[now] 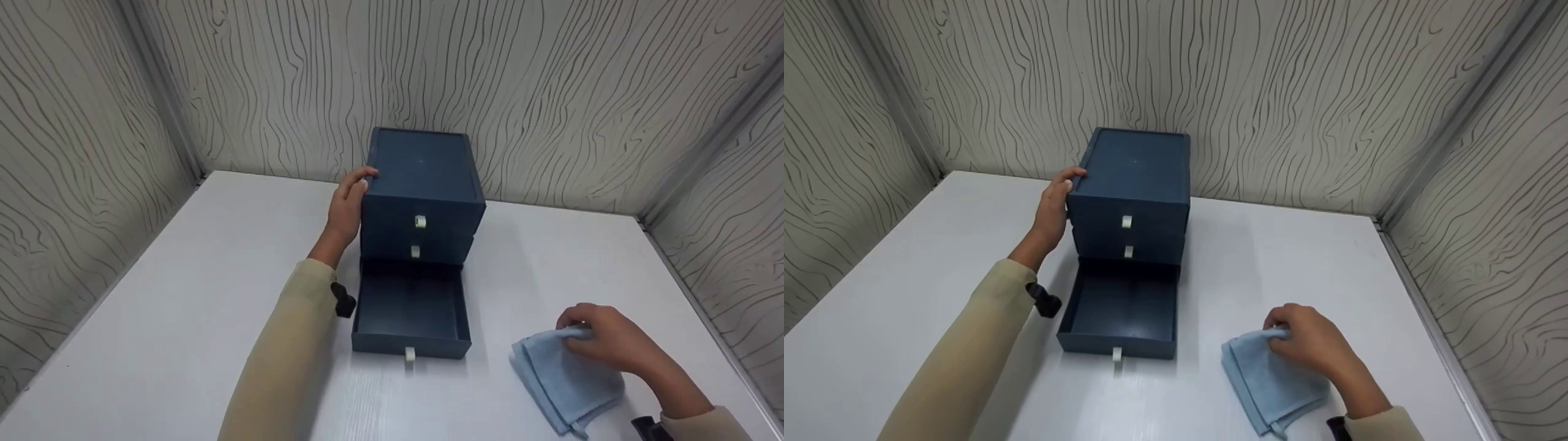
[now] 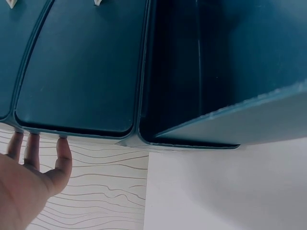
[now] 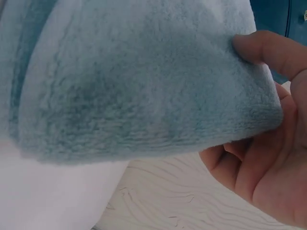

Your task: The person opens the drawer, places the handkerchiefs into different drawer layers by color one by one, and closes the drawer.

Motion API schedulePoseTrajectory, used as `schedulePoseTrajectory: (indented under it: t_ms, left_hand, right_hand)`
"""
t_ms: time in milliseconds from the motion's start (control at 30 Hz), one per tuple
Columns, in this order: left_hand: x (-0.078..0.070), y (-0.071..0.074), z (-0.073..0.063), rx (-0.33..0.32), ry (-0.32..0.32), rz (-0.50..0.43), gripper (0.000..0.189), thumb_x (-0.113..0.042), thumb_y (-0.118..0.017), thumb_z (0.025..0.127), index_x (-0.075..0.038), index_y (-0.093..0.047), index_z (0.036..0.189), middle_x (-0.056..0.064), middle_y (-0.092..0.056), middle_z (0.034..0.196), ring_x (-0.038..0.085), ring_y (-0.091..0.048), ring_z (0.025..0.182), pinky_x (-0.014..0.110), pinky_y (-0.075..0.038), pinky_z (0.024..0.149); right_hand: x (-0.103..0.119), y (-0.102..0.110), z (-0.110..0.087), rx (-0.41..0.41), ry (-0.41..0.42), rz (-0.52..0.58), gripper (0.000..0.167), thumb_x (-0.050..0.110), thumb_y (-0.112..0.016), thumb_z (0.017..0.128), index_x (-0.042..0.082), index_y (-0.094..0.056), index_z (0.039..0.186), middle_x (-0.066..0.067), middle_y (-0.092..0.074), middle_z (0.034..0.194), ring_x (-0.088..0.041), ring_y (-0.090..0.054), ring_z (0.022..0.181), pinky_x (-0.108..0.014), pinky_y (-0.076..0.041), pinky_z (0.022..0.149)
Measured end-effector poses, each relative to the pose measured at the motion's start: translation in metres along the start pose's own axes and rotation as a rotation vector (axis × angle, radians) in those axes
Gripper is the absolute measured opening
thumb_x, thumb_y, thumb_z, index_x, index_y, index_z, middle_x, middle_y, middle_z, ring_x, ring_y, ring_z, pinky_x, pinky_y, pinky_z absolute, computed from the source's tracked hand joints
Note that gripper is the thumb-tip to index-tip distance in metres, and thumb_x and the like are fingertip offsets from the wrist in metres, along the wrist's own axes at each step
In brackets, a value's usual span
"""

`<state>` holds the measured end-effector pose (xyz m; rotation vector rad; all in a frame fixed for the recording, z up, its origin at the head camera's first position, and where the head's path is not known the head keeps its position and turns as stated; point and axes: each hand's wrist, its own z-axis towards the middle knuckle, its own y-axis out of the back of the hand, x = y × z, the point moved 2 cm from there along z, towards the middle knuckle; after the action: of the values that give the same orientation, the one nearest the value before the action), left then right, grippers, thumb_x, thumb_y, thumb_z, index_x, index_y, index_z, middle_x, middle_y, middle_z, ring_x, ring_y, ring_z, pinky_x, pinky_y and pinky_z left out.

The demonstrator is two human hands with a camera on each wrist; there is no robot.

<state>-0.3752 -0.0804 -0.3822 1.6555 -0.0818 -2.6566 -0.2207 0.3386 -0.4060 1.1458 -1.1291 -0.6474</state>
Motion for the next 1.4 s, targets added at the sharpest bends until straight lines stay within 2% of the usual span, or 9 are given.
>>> schedulePoseTrajectory:
  t_ms: [333,433,500,567,867,1100,1267,1333,1400]
  left_hand:
    - [-0.001,-0.002,0.002,-0.006,-0.007,-0.016,0.036,-0.019,-0.035,0.102,-0.008,-0.058,0.126,0.006,-0.046,0.143,0.014,-0.041,0.133,0.037,-0.032,0.11]
    - [0.0,-0.002,0.003,-0.015,-0.006,-0.022,0.035,-0.02,-0.035,0.102,-0.01,-0.059,0.126,0.006,-0.056,0.126,0.009,-0.056,0.089,0.031,-0.044,0.084]
    - [0.0,-0.002,0.002,-0.017,-0.001,-0.019,0.035,-0.021,-0.035,0.102,-0.011,-0.059,0.126,0.005,-0.055,0.125,0.008,-0.043,0.063,0.028,-0.04,0.069]
    - [0.0,-0.002,0.002,-0.018,0.001,-0.018,0.035,-0.021,-0.035,0.103,-0.011,-0.06,0.125,0.005,-0.055,0.125,0.006,-0.037,0.061,0.026,-0.038,0.067]
    - [0.0,-0.001,0.003,-0.023,0.025,-0.048,0.034,-0.019,-0.035,0.103,-0.009,-0.059,0.124,0.007,-0.05,0.133,0.012,-0.035,0.061,0.028,-0.038,0.069]
    - [0.0,-0.001,0.002,-0.022,0.024,-0.039,0.035,-0.019,-0.034,0.103,-0.009,-0.059,0.125,0.006,-0.047,0.143,0.015,-0.05,0.1,0.031,-0.039,0.09]
    - [0.0,-0.001,0.001,-0.021,0.009,-0.025,0.034,-0.019,-0.035,0.102,-0.009,-0.059,0.125,0.006,-0.046,0.144,0.019,-0.044,0.129,0.04,-0.035,0.106]
    - [0.0,-0.001,0.001,-0.022,-0.001,-0.024,0.035,-0.019,-0.035,0.102,-0.008,-0.058,0.125,0.008,-0.046,0.144,0.021,-0.043,0.131,0.042,-0.033,0.108]
    - [0.0,-0.001,0.0,-0.019,0.001,-0.012,0.036,-0.02,-0.034,0.102,-0.009,-0.058,0.126,0.008,-0.044,0.145,0.018,-0.056,0.106,0.039,-0.039,0.098]
  right_hand:
    - [0.028,0.014,0.01,-0.168,0.044,0.034,0.028,0.002,-0.072,0.077,0.026,-0.067,0.09,0.011,-0.067,0.094,-0.003,-0.058,0.083,-0.028,-0.051,0.073]
    - [0.037,0.019,0.015,-0.2,0.061,0.06,0.029,0.0,-0.071,0.077,0.026,-0.066,0.088,0.011,-0.067,0.092,-0.003,-0.058,0.082,-0.027,-0.05,0.072]
    - [0.043,0.023,0.018,-0.212,0.072,0.074,0.029,-0.001,-0.07,0.077,0.026,-0.066,0.088,0.011,-0.066,0.091,-0.004,-0.057,0.08,-0.027,-0.05,0.071]
    - [0.049,0.026,0.021,-0.233,0.084,0.081,0.03,-0.002,-0.07,0.077,0.026,-0.066,0.087,0.011,-0.066,0.09,-0.004,-0.057,0.079,-0.026,-0.049,0.07]
    - [0.078,0.034,0.038,-0.423,0.14,0.103,0.026,-0.005,-0.067,0.073,0.018,-0.064,0.086,0.009,-0.06,0.079,-0.008,-0.053,0.071,-0.025,-0.045,0.064]
    - [0.103,0.042,0.051,-0.533,0.159,0.119,0.021,-0.003,-0.068,0.074,0.013,-0.065,0.087,0.005,-0.061,0.08,-0.011,-0.053,0.072,-0.025,-0.045,0.066]
    - [0.12,0.042,0.064,-0.558,0.205,0.164,0.021,-0.003,-0.069,0.074,0.012,-0.066,0.088,0.005,-0.063,0.082,-0.01,-0.054,0.073,-0.02,-0.046,0.067]
    - [0.126,0.04,0.069,-0.553,0.227,0.192,0.022,-0.004,-0.07,0.074,0.012,-0.067,0.088,0.006,-0.064,0.082,-0.009,-0.054,0.074,-0.019,-0.046,0.068]
    - [0.131,0.037,0.074,-0.543,0.253,0.234,0.024,-0.006,-0.069,0.074,0.013,-0.068,0.087,0.007,-0.065,0.083,-0.009,-0.055,0.073,-0.018,-0.046,0.068]
